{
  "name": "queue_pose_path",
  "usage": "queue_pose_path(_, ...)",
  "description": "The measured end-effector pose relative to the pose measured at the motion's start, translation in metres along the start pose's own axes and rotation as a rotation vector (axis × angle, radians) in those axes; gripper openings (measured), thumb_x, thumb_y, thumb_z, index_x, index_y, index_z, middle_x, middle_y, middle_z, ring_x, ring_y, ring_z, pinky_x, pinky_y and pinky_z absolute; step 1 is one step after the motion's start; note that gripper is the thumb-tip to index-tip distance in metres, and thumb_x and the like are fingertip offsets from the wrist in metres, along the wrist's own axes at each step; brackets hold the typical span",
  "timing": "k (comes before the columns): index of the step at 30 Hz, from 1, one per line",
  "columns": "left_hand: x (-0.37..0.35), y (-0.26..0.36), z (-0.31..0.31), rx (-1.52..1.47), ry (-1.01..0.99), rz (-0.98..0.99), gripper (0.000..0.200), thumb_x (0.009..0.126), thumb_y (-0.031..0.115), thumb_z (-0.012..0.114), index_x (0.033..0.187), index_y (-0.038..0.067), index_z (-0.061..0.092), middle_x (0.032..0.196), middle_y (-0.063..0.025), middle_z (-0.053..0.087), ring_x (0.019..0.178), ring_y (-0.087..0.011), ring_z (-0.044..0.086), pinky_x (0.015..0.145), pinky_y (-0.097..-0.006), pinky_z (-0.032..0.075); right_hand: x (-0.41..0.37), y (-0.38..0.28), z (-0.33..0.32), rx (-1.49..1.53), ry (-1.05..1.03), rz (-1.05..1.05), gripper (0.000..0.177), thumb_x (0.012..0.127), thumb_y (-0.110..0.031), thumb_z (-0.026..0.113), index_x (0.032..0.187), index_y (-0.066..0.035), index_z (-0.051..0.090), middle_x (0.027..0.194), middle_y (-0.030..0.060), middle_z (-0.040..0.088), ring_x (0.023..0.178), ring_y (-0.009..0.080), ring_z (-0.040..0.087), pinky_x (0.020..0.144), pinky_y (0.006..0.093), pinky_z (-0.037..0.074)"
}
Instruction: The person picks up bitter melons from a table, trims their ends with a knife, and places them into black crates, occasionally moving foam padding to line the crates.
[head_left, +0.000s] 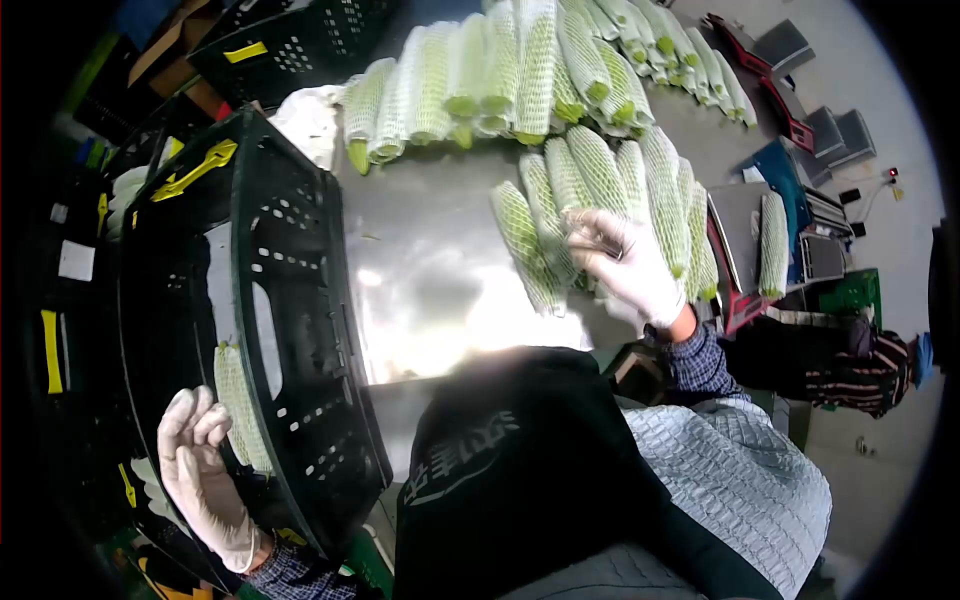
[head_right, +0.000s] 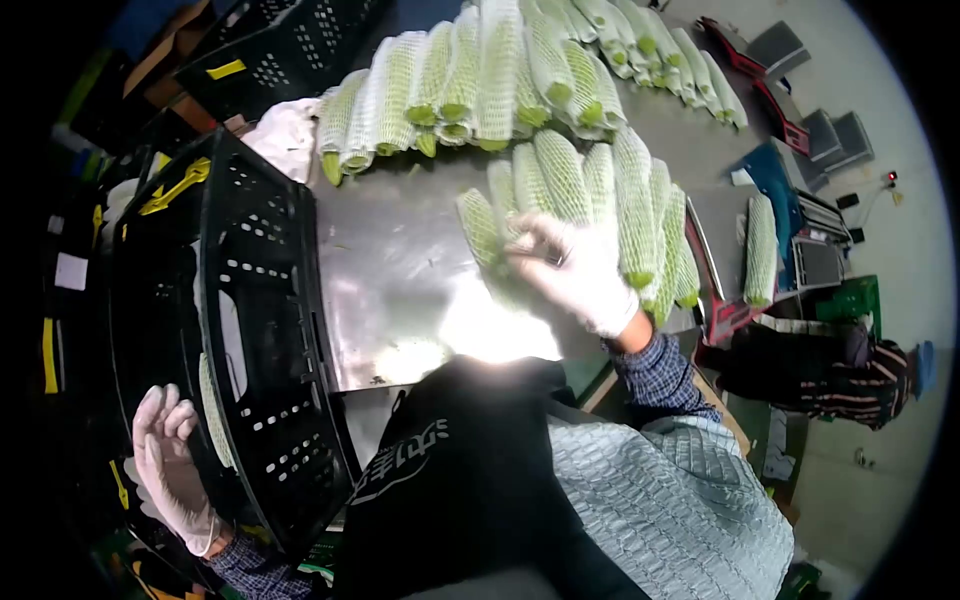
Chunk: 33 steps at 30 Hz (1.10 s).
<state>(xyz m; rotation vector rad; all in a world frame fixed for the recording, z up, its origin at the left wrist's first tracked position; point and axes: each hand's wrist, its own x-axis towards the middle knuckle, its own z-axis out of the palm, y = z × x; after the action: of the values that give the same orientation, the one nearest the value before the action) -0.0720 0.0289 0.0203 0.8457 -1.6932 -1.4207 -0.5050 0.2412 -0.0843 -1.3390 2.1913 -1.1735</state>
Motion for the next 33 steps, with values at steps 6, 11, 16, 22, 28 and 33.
queue_pose_path(6,0.002,-0.002,0.006,0.005,0.079,-0.040,0.047,0.095,0.023,0.061,0.129,-0.009,0.053,0.120,-0.0213,0.063,0.102,-0.0220,0.067,0.094,-0.0320,0.054,-0.008,-0.022,0.071,0.232,-0.362,-0.063,0.038,0.088,-0.029,0.067,0.118,-0.007,0.065,0.087,0.0129,0.071,0.072,0.0223,0.069,0.067,0.0293,0.054)
queue_pose_path(11,-0.001,0.001,0.007,-0.001,0.049,0.002,0.044,0.093,0.021,0.065,0.125,-0.007,0.056,0.122,-0.0198,0.061,0.100,-0.0239,0.067,0.094,-0.0335,0.054,-0.012,0.009,0.151,0.169,-0.496,0.157,0.056,0.085,-0.033,0.067,0.127,0.002,0.055,0.102,0.0211,0.066,0.095,0.0314,0.065,0.083,0.0367,0.051)
queue_pose_path(16,-0.008,0.004,0.014,0.002,0.058,0.015,0.045,0.091,0.023,0.067,0.124,-0.006,0.058,0.121,-0.0173,0.061,0.098,-0.0228,0.067,0.093,-0.0344,0.052,-0.009,0.046,0.208,-0.041,-0.423,0.063,0.063,0.085,-0.027,0.064,0.137,0.001,0.043,0.116,0.0214,0.060,0.105,0.0329,0.061,0.089,0.0403,0.049)
queue_pose_path(22,-0.011,0.005,0.016,0.024,0.078,0.018,0.041,0.093,0.019,0.064,0.125,-0.007,0.056,0.122,-0.0191,0.060,0.098,-0.0224,0.067,0.094,-0.0347,0.052,-0.020,0.055,0.221,-0.093,-0.272,-0.089,0.051,0.078,-0.007,0.057,0.127,0.001,0.047,0.117,0.0212,0.057,0.107,0.0368,0.057,0.089,0.0432,0.049)
queue_pose_path(28,-0.011,0.013,0.028,0.175,0.071,0.010,0.045,0.097,0.024,0.056,0.129,-0.007,0.053,0.118,-0.0191,0.062,0.101,-0.0208,0.063,0.093,-0.0333,0.050,-0.021,0.040,0.194,0.036,-0.377,-0.086,0.046,0.081,-0.002,0.052,0.126,0.005,0.046,0.119,0.0223,0.057,0.116,0.0359,0.052,0.095,0.0411,0.046)
queue_pose_path(33,-0.001,0.017,0.020,0.248,0.053,0.024,0.037,0.097,0.019,0.055,0.126,-0.004,0.057,0.122,-0.0168,0.062,0.100,-0.0193,0.065,0.092,-0.0318,0.051,-0.020,0.090,0.234,-0.056,-0.304,-0.219,0.043,0.083,-0.009,0.055,0.125,0.002,0.052,0.107,0.0216,0.062,0.095,0.0374,0.062,0.086,0.0466,0.049)
